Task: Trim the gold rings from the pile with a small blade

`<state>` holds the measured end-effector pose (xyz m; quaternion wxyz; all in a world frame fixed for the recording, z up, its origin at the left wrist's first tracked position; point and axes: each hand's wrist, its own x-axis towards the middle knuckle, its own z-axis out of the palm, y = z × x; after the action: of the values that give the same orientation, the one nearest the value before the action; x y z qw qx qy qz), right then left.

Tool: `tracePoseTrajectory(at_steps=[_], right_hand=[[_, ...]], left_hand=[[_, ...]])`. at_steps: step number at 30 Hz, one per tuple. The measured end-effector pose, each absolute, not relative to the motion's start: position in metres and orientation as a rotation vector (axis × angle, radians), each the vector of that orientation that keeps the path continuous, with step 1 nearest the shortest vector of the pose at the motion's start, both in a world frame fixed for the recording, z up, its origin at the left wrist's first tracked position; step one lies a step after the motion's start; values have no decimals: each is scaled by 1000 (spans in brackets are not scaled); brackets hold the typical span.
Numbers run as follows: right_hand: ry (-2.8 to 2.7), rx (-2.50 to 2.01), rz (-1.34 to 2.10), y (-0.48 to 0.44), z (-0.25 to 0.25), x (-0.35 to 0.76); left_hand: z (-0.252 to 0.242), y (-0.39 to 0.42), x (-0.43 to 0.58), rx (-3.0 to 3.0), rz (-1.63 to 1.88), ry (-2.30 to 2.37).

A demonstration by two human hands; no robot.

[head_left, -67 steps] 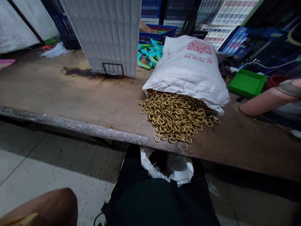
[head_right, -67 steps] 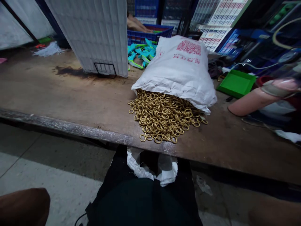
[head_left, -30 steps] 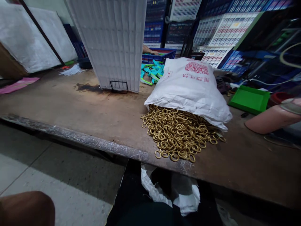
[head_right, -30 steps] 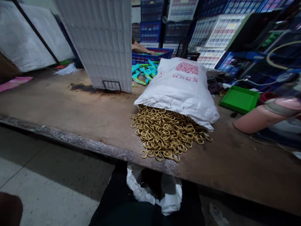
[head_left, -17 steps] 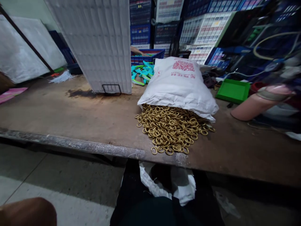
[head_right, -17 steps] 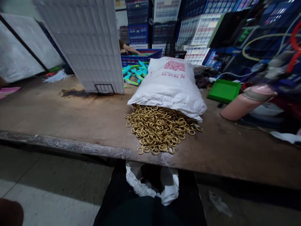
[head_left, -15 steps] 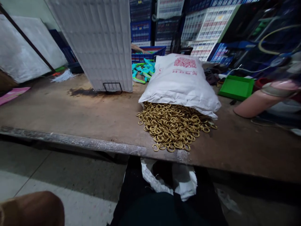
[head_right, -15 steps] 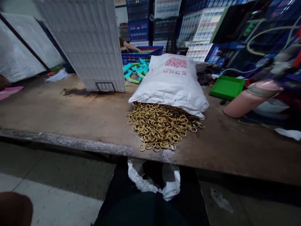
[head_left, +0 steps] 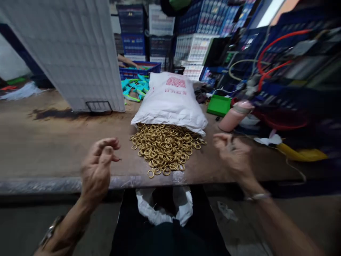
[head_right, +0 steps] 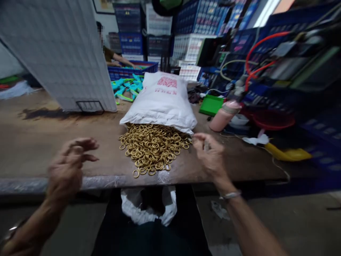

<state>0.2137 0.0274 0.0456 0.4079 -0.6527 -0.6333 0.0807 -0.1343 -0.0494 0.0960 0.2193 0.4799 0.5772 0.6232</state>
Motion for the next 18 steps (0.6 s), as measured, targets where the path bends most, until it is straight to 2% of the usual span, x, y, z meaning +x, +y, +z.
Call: tracePoseTrajectory(at_steps=[4,8,14,18], right_hand=[[-1490,-1932,226,43,16,239],[-1524,-1964,235,51,-17,248],[-1619,-2014,245,73,-21,243],[-1672,-2110,234,84,-18,232]], left_hand=[[25,12,-143,1349,1494,1912],[-26,55,-161,1584,1356,2196],[-38,96,-161,1756,1255,2337],[-39,111,-153,1822,1000,2385]])
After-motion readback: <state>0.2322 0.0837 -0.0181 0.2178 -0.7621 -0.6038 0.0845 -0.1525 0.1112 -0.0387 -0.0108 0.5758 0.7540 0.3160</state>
